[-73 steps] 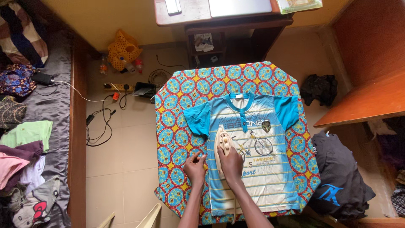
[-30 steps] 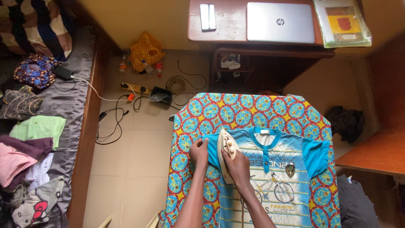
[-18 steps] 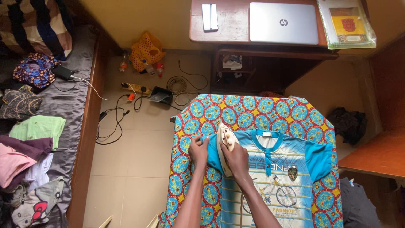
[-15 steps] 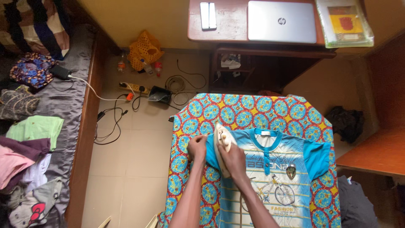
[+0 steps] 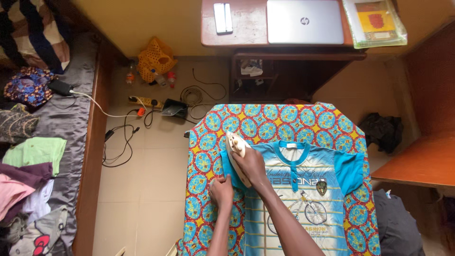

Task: The person irons a blue and white striped t-shirt on a patterned ironing board. They systematically move the iron across the shirt's body and sleeves, occasionally adjusting the fabric with their left hand to ensure even coverage.

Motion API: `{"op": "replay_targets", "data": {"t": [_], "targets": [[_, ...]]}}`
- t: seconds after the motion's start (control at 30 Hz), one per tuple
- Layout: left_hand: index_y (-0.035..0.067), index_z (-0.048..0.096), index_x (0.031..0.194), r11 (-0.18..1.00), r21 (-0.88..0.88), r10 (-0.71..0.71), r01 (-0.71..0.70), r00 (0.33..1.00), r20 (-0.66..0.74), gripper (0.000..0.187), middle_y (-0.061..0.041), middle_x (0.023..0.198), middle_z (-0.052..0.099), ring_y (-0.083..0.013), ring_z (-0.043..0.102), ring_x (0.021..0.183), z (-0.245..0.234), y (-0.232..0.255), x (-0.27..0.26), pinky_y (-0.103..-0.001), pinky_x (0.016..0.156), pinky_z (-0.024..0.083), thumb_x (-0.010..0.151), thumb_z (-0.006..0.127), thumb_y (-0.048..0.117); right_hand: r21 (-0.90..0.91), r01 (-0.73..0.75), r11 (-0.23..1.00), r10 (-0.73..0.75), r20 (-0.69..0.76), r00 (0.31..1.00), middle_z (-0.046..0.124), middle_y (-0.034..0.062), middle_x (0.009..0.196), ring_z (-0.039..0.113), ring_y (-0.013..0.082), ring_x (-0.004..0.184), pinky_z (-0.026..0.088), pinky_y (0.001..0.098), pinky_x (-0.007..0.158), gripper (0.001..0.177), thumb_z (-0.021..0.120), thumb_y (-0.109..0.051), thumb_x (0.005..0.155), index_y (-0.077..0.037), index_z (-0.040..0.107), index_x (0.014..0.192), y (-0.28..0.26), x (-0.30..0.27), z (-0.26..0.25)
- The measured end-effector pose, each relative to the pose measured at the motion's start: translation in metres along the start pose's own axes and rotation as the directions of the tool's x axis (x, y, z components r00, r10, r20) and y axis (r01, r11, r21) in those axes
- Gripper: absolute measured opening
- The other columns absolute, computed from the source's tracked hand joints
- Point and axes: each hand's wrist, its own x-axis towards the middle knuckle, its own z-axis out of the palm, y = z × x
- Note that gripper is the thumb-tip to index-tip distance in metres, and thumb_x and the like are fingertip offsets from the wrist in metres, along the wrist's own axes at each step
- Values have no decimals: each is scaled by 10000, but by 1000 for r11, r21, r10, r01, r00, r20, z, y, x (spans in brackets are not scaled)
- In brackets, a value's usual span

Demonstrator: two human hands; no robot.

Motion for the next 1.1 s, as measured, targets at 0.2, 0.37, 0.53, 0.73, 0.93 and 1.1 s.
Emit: {"op": "replay_targets", "data": {"t": [0.2,0.37,0.53,0.73,0.93,1.1], "targets": [[49,675,940,988,-94,118,-125,990,-74,274,-150,892,725,-354,685,866,33,-20,20,-496,811,513,898,675,320,-98,-185,978,177,-84,981,745,220,837,712,431,820,549,507,706,426,726,-460,834,-76,774,1014,41,-64,-24],[23,643,995,974,-210,62,-80,994,-91,287,-154,886,723,-316,683,796,38,-23,15,-462,746,518,927,656,301,-43,-357,933,344,-177,922,744,240,839,709,450,843,547,515,734,477,727,-495,845,-59,767,1032,57,-103,-30],[26,608,1062,904,-426,-18,27,1000,26,304,-122,906,711,-254,673,760,22,-13,-2,-413,686,528,952,633,308,-15,-276,961,261,-281,923,731,264,825,707,463,824,546,529,716,487,728,-479,871,-2,754,970,57,-61,-26],[19,534,1177,896,-439,123,-71,988,91,456,-122,999,680,-185,637,820,28,-16,-1,-355,726,524,840,791,186,-42,-206,978,187,-274,943,726,269,831,710,469,817,549,541,727,516,726,-500,880,13,757,919,64,-49,-37],[12,530,1269,737,-645,200,-202,977,-78,534,-128,1045,717,-191,691,883,50,-30,-2,-348,763,544,812,782,119,-20,-423,906,397,-310,864,722,289,828,705,484,825,553,553,737,536,716,-520,857,3,751,965,82,-110,-54],[23,478,1318,907,-388,136,-164,986,-100,592,-143,951,729,-248,687,821,29,-26,-43,-383,745,519,867,780,260,-14,-375,927,351,-319,880,721,300,859,702,486,846,559,548,751,535,711,-507,888,24,753,939,93,-120,-44]]}}
